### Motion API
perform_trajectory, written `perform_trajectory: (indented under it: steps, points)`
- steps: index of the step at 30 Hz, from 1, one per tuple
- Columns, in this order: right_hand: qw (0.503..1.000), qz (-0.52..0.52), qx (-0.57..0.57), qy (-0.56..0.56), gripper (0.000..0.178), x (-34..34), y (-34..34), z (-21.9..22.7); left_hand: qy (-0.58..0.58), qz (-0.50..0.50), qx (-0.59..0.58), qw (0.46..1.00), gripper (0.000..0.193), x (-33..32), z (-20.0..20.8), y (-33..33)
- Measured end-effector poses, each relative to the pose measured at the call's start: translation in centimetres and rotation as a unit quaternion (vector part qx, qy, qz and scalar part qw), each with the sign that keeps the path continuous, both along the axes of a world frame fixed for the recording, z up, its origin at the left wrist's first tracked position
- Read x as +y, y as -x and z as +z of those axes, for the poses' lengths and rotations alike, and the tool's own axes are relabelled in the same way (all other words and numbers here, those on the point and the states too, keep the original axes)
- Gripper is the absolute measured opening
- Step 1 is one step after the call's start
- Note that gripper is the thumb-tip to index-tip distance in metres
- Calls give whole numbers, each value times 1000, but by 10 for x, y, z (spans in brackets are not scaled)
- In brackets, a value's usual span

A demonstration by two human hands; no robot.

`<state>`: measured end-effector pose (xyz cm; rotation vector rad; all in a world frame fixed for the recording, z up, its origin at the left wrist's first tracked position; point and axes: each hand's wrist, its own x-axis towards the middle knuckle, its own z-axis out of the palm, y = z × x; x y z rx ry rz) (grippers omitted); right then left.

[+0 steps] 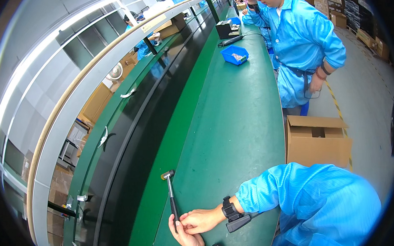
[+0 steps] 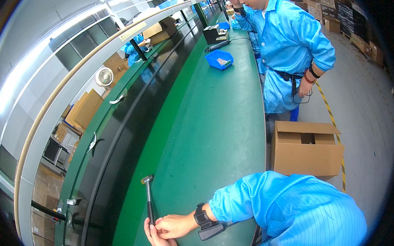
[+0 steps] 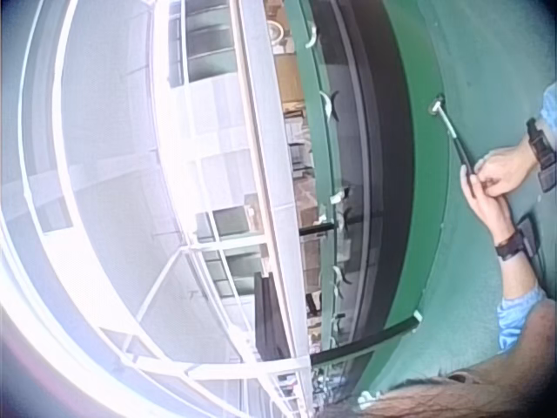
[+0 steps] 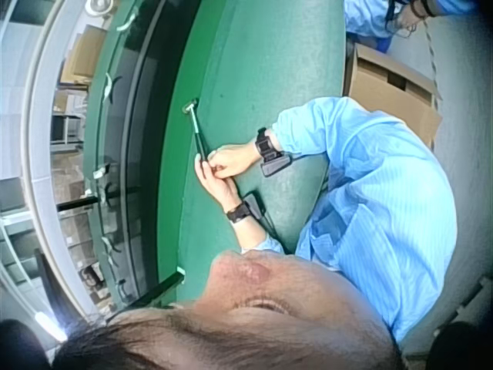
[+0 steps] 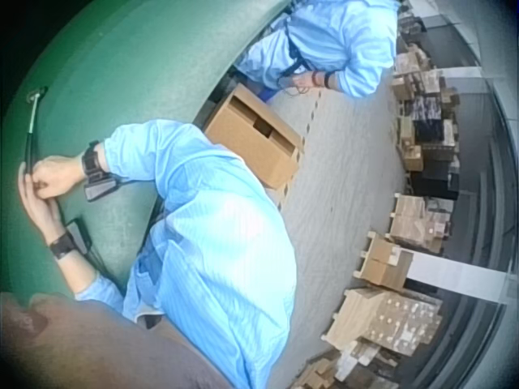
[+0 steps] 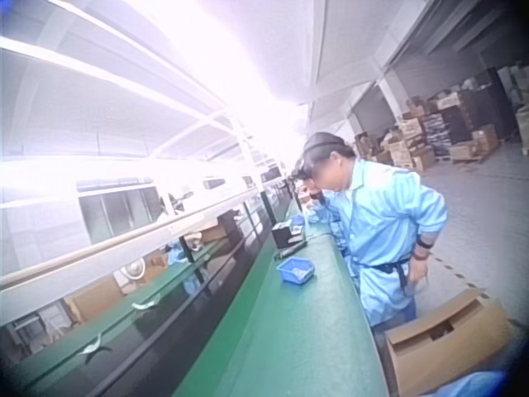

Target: Using a small hammer to fit or secure small white plastic components at a factory assembly line workstation.

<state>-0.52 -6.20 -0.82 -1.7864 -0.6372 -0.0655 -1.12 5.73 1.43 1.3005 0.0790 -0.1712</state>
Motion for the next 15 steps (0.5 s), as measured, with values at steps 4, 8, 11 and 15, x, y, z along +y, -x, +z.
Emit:
perform_trajectory:
  steps: [4,8,11,15]
  points:
    - [1000,1,8,-3,25,2,0,-3,3,-3,-2,1000,37,1,0,0]
    - [1000,-2,10,-1,25,1,2,0,-2,1,-1,1000,37,1,0,1]
    - [1000,-2,12,-10,26,1,3,1,-2,3,1,1000,37,1,0,2]
    - [1000,-2,15,-3,26,2,1,-2,-2,2,1,1000,36,2,-2,0]
